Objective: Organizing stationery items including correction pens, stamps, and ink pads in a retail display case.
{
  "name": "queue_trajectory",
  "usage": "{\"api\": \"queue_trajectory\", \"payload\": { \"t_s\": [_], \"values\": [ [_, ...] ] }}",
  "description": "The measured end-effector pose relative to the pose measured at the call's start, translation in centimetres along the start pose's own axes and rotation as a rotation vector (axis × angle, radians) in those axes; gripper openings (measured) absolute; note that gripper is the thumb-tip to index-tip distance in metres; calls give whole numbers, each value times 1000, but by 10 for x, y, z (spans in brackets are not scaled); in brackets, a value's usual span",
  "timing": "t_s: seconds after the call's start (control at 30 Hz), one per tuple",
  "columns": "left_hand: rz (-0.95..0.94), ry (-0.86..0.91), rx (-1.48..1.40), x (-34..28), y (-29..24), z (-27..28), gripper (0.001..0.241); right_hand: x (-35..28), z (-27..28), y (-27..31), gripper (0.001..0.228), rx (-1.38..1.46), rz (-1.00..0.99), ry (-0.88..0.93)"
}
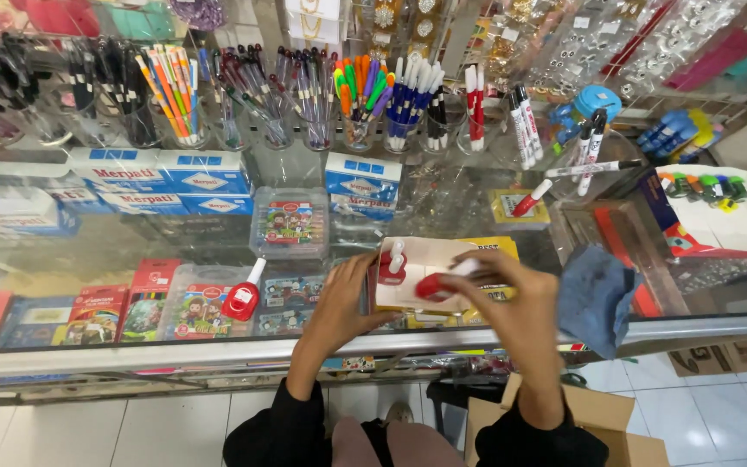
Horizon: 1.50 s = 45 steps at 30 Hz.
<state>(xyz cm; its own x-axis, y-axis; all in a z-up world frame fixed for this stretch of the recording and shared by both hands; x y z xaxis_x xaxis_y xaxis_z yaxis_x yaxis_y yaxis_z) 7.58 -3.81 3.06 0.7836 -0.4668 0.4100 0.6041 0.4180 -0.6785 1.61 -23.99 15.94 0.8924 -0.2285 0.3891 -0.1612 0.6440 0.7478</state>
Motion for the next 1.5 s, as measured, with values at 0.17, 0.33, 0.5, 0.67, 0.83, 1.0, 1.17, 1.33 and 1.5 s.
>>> {"api": "queue_trajectory", "payload": {
  "t_s": [0.17,0.33,0.5,0.67,0.83,1.0,1.17,1.33,1.5],
  "values": [
    [-1,-17,2,1,-1,3,101,-10,-81,-9,28,0,3,211],
    [-22,-20,-15,1,-1,2,101,-17,-95,-9,27,29,52,158],
    [-59,-33,-14,-1,-2,2,100,-21,-87,2,29,16,73,135],
    [-57,-18,-26,3,0,-1,103,2,-41,-26,29,106,64,139],
    [-57,-32,-1,1,1,2,102,80,35,-110,36,-128,84,-264],
    [3,-18,-2,5,6,-2,106,102,22,-150,47,-450,186,-202],
    [98,29,-20,1,8,-4,106,79,35,-133,30,-229,100,-176],
    [38,22,12,3,4,-3,108,11,85,-31,17,134,95,-408],
    [10,37,26,4,-2,0,105,-18,32,6,26,119,78,-116]
  ]
}}
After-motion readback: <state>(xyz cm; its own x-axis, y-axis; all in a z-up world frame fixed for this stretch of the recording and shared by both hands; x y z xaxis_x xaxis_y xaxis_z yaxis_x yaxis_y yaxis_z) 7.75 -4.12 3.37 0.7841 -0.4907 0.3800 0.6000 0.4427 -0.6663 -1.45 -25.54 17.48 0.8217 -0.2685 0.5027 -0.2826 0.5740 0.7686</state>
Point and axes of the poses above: each hand's wrist, its own x-axis towards the middle knuckle, its own z-axis out of the back of the hand, y = z × x, the point moved 9 cm from there along x, towards the middle knuckle, and after that the axes turned 7 degrees about -z, right-handed, at the moved point
